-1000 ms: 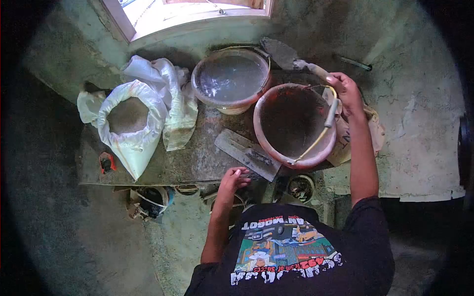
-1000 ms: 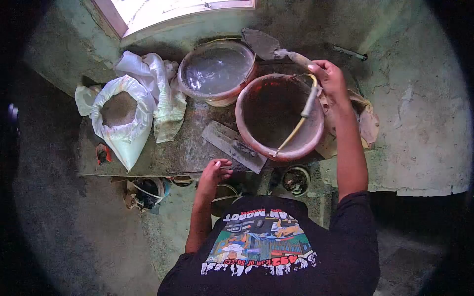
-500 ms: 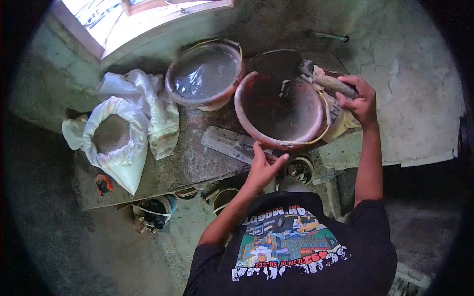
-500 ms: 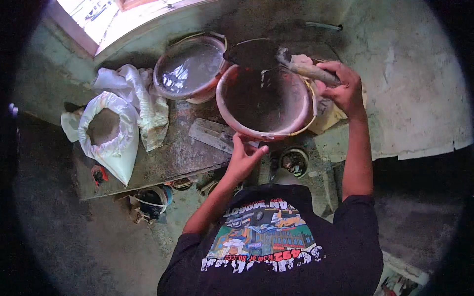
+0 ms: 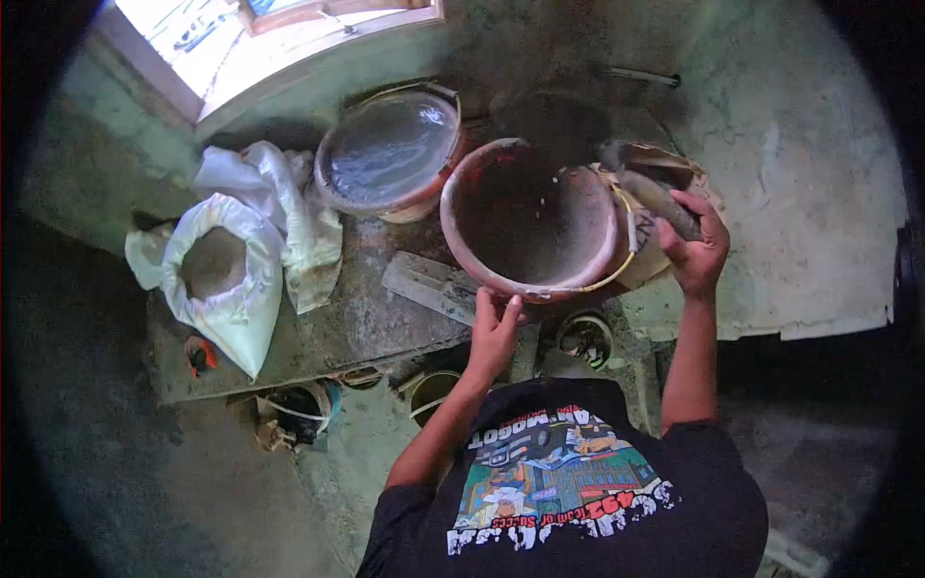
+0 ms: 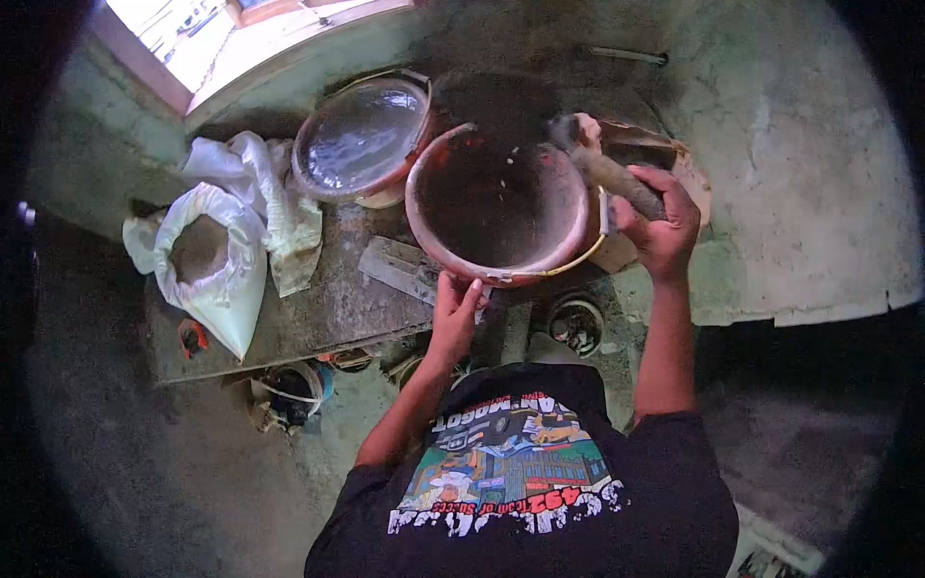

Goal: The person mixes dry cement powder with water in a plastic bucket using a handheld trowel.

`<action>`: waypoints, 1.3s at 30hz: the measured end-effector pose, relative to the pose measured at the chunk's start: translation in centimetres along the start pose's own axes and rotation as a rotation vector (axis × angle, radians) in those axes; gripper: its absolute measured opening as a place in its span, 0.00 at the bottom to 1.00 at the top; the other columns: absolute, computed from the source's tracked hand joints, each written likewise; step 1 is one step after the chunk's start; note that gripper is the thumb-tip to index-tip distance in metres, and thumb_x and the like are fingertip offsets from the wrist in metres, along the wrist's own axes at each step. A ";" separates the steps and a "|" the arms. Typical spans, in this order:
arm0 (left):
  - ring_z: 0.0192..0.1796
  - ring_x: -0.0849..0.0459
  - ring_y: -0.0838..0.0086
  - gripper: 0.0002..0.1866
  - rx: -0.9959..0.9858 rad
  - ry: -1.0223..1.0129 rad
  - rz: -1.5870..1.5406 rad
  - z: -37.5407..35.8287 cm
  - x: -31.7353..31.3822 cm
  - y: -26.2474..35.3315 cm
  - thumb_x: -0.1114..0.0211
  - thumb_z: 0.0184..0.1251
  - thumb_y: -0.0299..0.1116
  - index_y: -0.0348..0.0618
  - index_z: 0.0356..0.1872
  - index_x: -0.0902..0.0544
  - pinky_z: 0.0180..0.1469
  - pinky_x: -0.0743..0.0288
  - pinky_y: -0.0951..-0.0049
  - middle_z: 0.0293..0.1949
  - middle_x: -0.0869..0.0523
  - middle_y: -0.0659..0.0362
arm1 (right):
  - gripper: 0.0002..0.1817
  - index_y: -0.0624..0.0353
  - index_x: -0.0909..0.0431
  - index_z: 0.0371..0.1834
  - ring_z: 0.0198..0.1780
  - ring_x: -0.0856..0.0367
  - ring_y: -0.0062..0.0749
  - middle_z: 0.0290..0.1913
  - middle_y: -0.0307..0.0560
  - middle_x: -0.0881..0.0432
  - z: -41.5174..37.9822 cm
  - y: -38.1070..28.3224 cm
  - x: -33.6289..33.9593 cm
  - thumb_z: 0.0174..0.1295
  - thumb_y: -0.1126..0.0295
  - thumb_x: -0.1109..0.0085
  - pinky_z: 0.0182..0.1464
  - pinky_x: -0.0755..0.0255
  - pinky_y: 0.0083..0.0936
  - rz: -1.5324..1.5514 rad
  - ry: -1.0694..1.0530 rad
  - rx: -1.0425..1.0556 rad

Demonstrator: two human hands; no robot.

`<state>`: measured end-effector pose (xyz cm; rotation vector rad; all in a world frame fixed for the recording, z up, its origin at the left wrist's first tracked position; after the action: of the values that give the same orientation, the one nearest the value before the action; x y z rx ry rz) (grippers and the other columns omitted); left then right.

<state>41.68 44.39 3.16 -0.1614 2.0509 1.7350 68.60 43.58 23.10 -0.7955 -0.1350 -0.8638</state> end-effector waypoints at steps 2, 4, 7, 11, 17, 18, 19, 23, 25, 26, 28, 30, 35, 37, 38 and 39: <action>0.45 0.23 0.80 0.17 -0.020 0.021 0.070 -0.4 -0.1 -0.4 0.37 0.73 0.30 0.40 0.55 0.33 0.47 0.25 0.77 0.50 0.24 0.59 | 0.18 0.61 0.19 0.49 0.42 0.17 0.25 0.42 0.43 0.14 -0.7 2.1 -1.5 0.58 0.67 0.29 0.47 0.23 0.25 0.227 0.071 -0.165; 0.46 0.24 0.79 0.19 -0.028 0.024 0.141 -1.1 -1.0 -0.1 0.36 0.72 0.30 0.40 0.56 0.34 0.47 0.25 0.77 0.50 0.24 0.59 | 0.19 0.61 0.21 0.52 0.35 0.24 0.15 0.42 0.42 0.15 -1.7 4.9 -2.1 0.61 0.64 0.31 0.40 0.29 0.15 0.557 0.175 -0.548; 0.48 0.24 0.76 0.25 -0.083 0.210 0.359 -2.1 -2.4 0.3 0.32 0.69 0.31 0.39 0.60 0.36 0.49 0.26 0.74 0.52 0.25 0.57 | 0.21 0.61 0.21 0.53 0.32 0.29 0.13 0.40 0.41 0.17 -1.1 6.6 -0.6 0.61 0.62 0.31 0.35 0.35 0.12 0.759 0.252 -0.829; 0.51 0.26 0.72 0.30 -0.284 0.467 0.599 -3.2 -3.7 0.2 0.32 0.67 0.29 0.38 0.64 0.39 0.56 0.29 0.71 0.54 0.29 0.54 | 0.21 0.60 0.22 0.54 0.30 0.35 0.12 0.42 0.40 0.17 0.1 10.8 6.4 0.63 0.59 0.32 0.34 0.40 0.11 0.562 0.170 -0.701; 0.63 0.32 0.67 0.29 -0.265 0.655 0.108 -1.9 -4.4 -1.4 0.40 0.69 0.27 0.40 0.67 0.43 0.66 0.35 0.65 0.60 0.34 0.52 | 0.19 0.63 0.18 0.47 0.44 0.19 0.29 0.44 0.44 0.15 1.3 14.0 17.6 0.55 0.67 0.25 0.48 0.25 0.29 -0.215 -0.133 -0.368; 0.66 0.34 0.66 0.30 -0.326 0.682 0.091 -1.7 -4.2 -2.3 0.41 0.69 0.30 0.40 0.68 0.45 0.67 0.36 0.63 0.64 0.37 0.50 | 0.19 0.63 0.17 0.46 0.47 0.17 0.35 0.44 0.46 0.15 1.7 14.0 17.6 0.52 0.70 0.24 0.51 0.24 0.32 -0.315 -0.218 -0.404; 0.65 0.34 0.64 0.30 -0.367 0.696 0.118 -1.7 -4.7 -2.1 0.42 0.70 0.31 0.40 0.68 0.45 0.68 0.37 0.62 0.65 0.37 0.50 | 0.19 0.63 0.17 0.46 0.47 0.17 0.35 0.44 0.46 0.15 2.0 14.7 17.5 0.52 0.70 0.24 0.51 0.24 0.32 -0.316 -0.216 -0.406; 0.64 0.32 0.65 0.26 -0.364 0.761 0.156 -2.3 -7.6 -1.9 0.45 0.73 0.35 0.40 0.67 0.42 0.67 0.36 0.63 0.66 0.37 0.50 | 0.20 0.60 0.16 0.46 0.46 0.16 0.44 0.44 0.50 0.15 2.4 17.5 14.6 0.48 0.73 0.24 0.49 0.23 0.35 -0.374 -0.391 -0.204; 0.63 0.31 0.67 0.24 -0.352 0.804 0.228 -3.0 -7.5 -3.2 0.47 0.74 0.36 0.40 0.65 0.40 0.65 0.34 0.64 0.64 0.36 0.51 | 0.20 0.60 0.16 0.47 0.46 0.17 0.47 0.44 0.50 0.15 2.6 19.1 13.1 0.48 0.72 0.25 0.50 0.23 0.37 -0.387 -0.426 -0.153; 0.60 0.29 0.69 0.21 -0.379 0.820 0.125 -3.8 -7.1 -4.5 0.49 0.75 0.36 0.41 0.64 0.38 0.63 0.33 0.65 0.61 0.32 0.52 | 0.20 0.59 0.16 0.48 0.47 0.17 0.45 0.45 0.48 0.16 2.8 19.7 12.5 0.49 0.71 0.26 0.50 0.23 0.38 -0.420 -0.419 -0.068; 0.49 0.24 0.72 0.13 -0.340 0.888 0.193 -5.3 -8.4 -5.8 0.51 0.76 0.36 0.41 0.54 0.30 0.56 0.29 0.68 0.46 0.24 0.58 | 0.21 0.56 0.17 0.51 0.49 0.19 0.41 0.45 0.44 0.18 2.6 20.9 11.1 0.51 0.71 0.28 0.52 0.26 0.37 -0.502 -0.457 0.038; 0.44 0.22 0.72 0.11 0.153 0.770 0.262 -7.2 -7.3 -11.1 0.49 0.75 0.36 0.39 0.46 0.25 0.51 0.26 0.68 0.41 0.21 0.60 | 0.22 0.57 0.17 0.51 0.48 0.20 0.41 0.45 0.44 0.18 3.1 21.7 9.5 0.50 0.71 0.28 0.51 0.26 0.38 -0.503 -0.472 0.086; 0.46 0.20 0.73 0.13 0.459 0.192 0.335 -3.4 -14.2 -12.1 0.44 0.73 0.36 0.35 0.47 0.22 0.51 0.26 0.71 0.43 0.18 0.58 | 0.20 0.57 0.17 0.50 0.48 0.22 0.38 0.43 0.43 0.19 3.6 22.7 6.6 0.51 0.74 0.31 0.49 0.28 0.37 -0.563 -0.594 0.288; 0.51 0.21 0.70 0.16 0.443 0.158 0.293 -1.5 -15.9 -11.9 0.43 0.74 0.38 0.35 0.52 0.23 0.57 0.28 0.70 0.48 0.18 0.55 | 0.20 0.57 0.17 0.50 0.47 0.22 0.38 0.44 0.43 0.19 3.2 23.1 7.8 0.51 0.74 0.32 0.49 0.29 0.37 -0.541 -0.639 0.311; 0.57 0.21 0.67 0.20 0.425 0.122 0.254 -0.4 -16.6 -11.9 0.42 0.74 0.40 0.34 0.58 0.24 0.62 0.30 0.69 0.53 0.18 0.52 | 0.19 0.56 0.17 0.49 0.47 0.22 0.39 0.44 0.42 0.18 3.1 23.3 8.4 0.51 0.75 0.32 0.49 0.29 0.37 -0.518 -0.682 0.333; 0.57 0.21 0.67 0.20 0.429 0.126 0.255 0.5 -17.2 -12.0 0.42 0.74 0.40 0.34 0.58 0.24 0.62 0.30 0.69 0.53 0.18 0.52 | 0.19 0.56 0.17 0.49 0.47 0.22 0.39 0.44 0.42 0.18 3.2 23.1 9.5 0.51 0.75 0.32 0.49 0.29 0.37 -0.514 -0.685 0.331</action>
<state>61.59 39.06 -0.81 0.1337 2.5770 1.4007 92.25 48.72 16.08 -0.7234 -1.0982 -0.9796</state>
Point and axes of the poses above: each hand's wrist, its own z-axis towards the middle knuckle, its own x-axis out of the back of the hand, y = z × x, the point moved 4 cm from there along z, towards the middle knuckle
